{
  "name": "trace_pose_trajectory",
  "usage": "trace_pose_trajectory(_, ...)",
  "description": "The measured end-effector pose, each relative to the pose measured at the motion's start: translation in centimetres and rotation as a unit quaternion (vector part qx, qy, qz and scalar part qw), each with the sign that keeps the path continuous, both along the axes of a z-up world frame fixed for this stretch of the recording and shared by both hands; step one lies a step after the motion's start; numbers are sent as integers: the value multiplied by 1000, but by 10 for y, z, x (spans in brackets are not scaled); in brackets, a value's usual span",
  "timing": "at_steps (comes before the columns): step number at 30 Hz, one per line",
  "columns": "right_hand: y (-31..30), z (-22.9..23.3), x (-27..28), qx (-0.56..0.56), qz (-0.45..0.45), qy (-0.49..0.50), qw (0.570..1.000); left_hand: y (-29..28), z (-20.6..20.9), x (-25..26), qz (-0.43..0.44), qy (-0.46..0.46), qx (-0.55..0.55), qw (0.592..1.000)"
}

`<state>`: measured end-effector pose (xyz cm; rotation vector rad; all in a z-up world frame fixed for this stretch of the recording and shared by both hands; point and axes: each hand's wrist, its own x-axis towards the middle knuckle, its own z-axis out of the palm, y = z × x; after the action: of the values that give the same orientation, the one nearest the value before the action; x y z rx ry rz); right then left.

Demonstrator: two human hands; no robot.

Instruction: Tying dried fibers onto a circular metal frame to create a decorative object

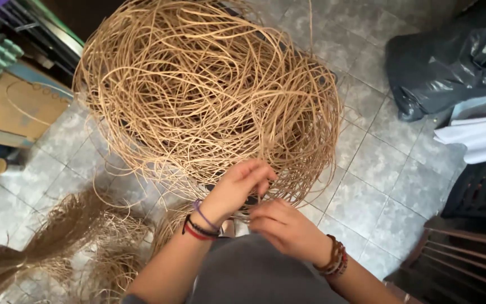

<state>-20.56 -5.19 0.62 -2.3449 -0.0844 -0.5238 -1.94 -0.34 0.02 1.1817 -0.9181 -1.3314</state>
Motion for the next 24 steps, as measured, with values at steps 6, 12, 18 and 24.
trace_pose_trajectory(6,-11,-7,-12,395,-167,13,903,36,35,3,33,-250,-60,966)
trace_pose_trajectory(12,-21,-20,23,729,-143,-65,666,70,16,20,-244,-382,1,891)
trace_pose_trajectory(18,1,-48,29,641,-133,-16,756,52,33,15,-110,-303,-1,947)
trace_pose_trajectory(24,9,-22,35,274,-84,215,934,9,-3,2,39,-78,-24,996)
